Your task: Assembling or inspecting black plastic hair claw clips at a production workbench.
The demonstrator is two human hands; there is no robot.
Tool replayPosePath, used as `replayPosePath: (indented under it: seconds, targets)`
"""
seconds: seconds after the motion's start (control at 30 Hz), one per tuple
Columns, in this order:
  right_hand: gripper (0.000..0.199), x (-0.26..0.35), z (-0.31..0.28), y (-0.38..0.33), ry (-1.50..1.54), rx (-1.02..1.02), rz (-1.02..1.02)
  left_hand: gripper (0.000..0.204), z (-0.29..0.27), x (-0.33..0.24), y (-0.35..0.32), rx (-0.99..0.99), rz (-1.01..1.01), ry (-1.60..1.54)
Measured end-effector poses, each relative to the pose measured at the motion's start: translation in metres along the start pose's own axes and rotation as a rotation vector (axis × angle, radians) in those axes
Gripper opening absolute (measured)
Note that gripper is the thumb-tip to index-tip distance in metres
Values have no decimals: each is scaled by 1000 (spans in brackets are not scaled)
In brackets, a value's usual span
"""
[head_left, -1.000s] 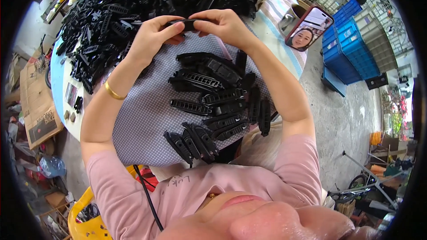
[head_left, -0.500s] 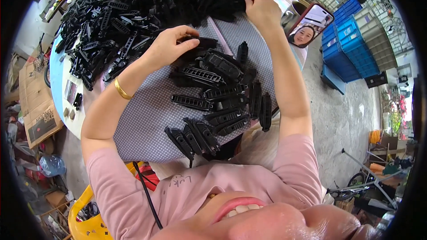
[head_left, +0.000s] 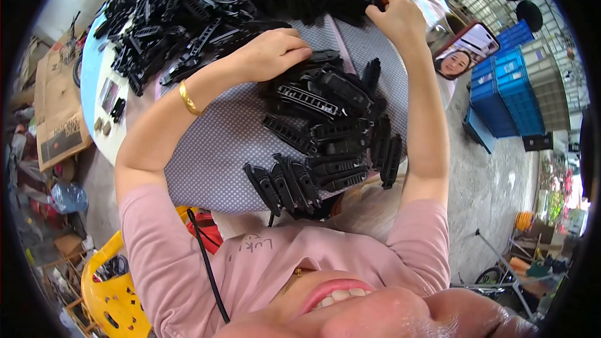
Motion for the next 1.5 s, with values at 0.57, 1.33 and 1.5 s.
replayPosePath:
  seconds: [0.57,1.33,1.5]
  targets:
    - [32,109,15,-41,559,246,-744,24,-56,-4,-12,-363,63,721]
    - [32,98,-33,-42,1177,-51,-383,32,-55,13,-9,-424,-72,-1256]
    - [33,105,-42,-48,1082,-98,-512,32,-56,16,-8,-445,-63,-1268]
Point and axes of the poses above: each hand's wrist, its own y-axis towards the middle knuckle, its own z-axis out of the palm, x = y × z, the point moved 10 cm from there along y, towards the middle knuckle, and after that the axes turned 15 degrees about -y, right-handed, at the moved point
